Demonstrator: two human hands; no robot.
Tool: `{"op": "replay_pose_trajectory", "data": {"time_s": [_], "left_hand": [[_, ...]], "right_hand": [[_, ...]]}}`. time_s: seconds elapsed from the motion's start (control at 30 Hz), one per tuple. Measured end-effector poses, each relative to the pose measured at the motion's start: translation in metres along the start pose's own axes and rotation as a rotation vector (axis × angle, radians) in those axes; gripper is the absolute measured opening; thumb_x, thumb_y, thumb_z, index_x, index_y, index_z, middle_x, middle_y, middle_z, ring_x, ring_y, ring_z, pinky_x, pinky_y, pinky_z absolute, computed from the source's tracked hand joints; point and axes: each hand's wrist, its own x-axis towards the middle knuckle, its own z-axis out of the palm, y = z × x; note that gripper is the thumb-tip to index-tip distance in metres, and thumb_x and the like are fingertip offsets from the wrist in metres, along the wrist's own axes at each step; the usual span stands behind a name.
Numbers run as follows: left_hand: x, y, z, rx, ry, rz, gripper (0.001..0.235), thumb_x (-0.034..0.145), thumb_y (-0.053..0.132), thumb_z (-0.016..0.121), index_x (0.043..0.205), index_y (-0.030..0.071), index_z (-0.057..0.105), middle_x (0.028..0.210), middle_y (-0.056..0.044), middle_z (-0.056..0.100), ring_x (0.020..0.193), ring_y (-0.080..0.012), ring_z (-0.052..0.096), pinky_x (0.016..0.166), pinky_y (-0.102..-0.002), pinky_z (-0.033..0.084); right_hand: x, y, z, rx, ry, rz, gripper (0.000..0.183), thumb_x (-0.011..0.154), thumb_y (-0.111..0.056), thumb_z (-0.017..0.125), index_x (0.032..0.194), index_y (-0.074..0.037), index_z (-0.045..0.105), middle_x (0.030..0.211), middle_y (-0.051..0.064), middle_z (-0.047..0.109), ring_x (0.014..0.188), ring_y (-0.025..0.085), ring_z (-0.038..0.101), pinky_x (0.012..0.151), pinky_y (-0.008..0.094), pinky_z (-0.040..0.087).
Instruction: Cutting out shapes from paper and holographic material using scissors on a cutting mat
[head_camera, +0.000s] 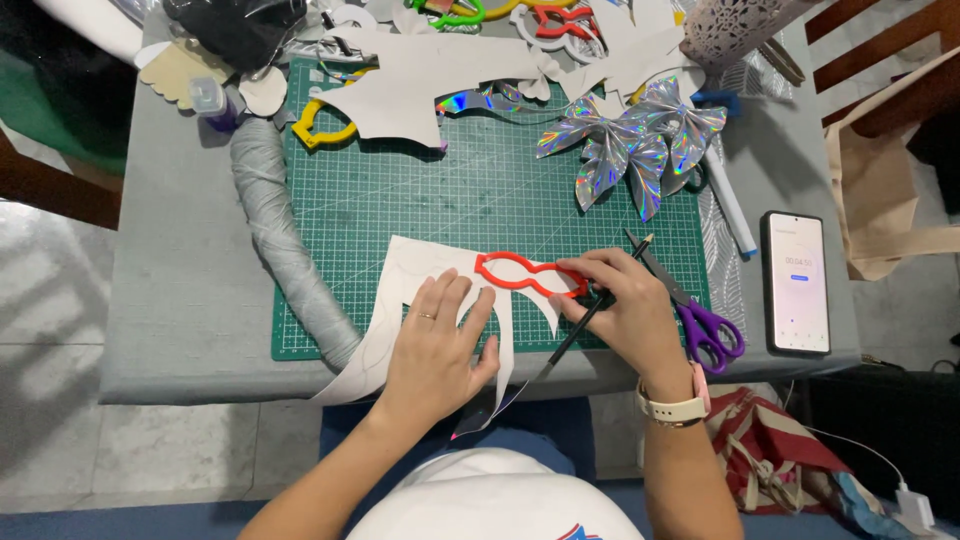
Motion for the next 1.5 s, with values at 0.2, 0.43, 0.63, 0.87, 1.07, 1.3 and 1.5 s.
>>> {"op": "replay_pose_trajectory", "data": {"time_s": [0.2,0.43,0.63,0.87,1.07,1.3,1.5], "left_hand": [[-0.001,0.0,0.0,-0.033,-0.007,-0.031,0.05,0.089,0.029,0.055,0.13,0.001,0.06,0.122,-0.021,0.057,0.128,-0.0415,0.057,0.116,-0.052,0.04],[0.0,0.001,-0.002,-0.048,0.001,-0.057,0.049,0.087,0.026,0.055,0.127,-0.002,0.06,0.122,-0.023,0.058,0.127,-0.042,0.058,0.116,-0.051,0.04],[0.0,0.0,-0.003,-0.062,-0.016,-0.061,0.048,0.087,0.025,0.055,0.127,-0.002,0.06,0.122,-0.022,0.057,0.127,-0.0416,0.058,0.117,-0.051,0.04],[-0.002,-0.001,-0.011,-0.053,-0.037,-0.051,0.049,0.089,0.026,0.056,0.129,-0.002,0.06,0.125,-0.023,0.059,0.129,-0.0405,0.057,0.117,-0.05,0.04],[-0.005,-0.014,-0.074,0.135,0.001,-0.092,0.038,0.093,0.023,0.066,0.127,0.005,0.065,0.133,-0.018,0.063,0.133,-0.0365,0.058,0.114,-0.049,0.042],[-0.023,-0.035,-0.108,0.308,0.026,-0.24,0.036,0.094,0.042,0.077,0.113,0.012,0.071,0.129,-0.01,0.068,0.129,-0.0293,0.06,0.114,-0.056,0.043],[-0.026,-0.04,-0.093,0.123,0.034,-0.277,0.026,0.092,0.035,0.078,0.091,0.011,0.068,0.124,-0.011,0.067,0.13,-0.0326,0.058,0.115,-0.064,0.037]], "right_hand": [[0.0,0.004,0.0,0.033,-0.009,-0.001,0.034,0.079,-0.016,0.088,0.113,-0.013,0.08,0.098,0.01,0.075,0.089,0.025,0.073,0.079,0.031,0.063],[0.003,0.003,-0.003,0.065,-0.04,0.005,0.032,0.081,-0.016,0.087,0.111,-0.01,0.08,0.098,0.014,0.074,0.089,0.03,0.073,0.077,0.035,0.063],[0.003,0.006,-0.003,0.083,-0.045,0.001,0.032,0.081,-0.015,0.086,0.111,-0.009,0.079,0.1,0.015,0.074,0.09,0.031,0.073,0.077,0.037,0.064],[0.005,0.004,-0.005,0.061,-0.069,0.001,0.033,0.081,-0.017,0.086,0.112,-0.009,0.079,0.101,0.014,0.074,0.091,0.031,0.073,0.078,0.037,0.064],[0.004,0.009,-0.006,-0.039,-0.108,-0.051,0.032,0.083,-0.022,0.084,0.112,-0.011,0.077,0.105,0.009,0.071,0.086,0.023,0.069,0.076,0.033,0.059],[0.002,0.015,-0.001,-0.134,-0.096,-0.105,0.031,0.084,-0.025,0.082,0.11,-0.012,0.072,0.105,0.004,0.068,0.084,0.018,0.064,0.073,0.031,0.054],[-0.001,0.01,0.0,-0.196,-0.025,-0.166,0.031,0.085,-0.026,0.083,0.11,-0.009,0.073,0.105,0.005,0.068,0.092,0.02,0.066,0.074,0.032,0.054]]}}
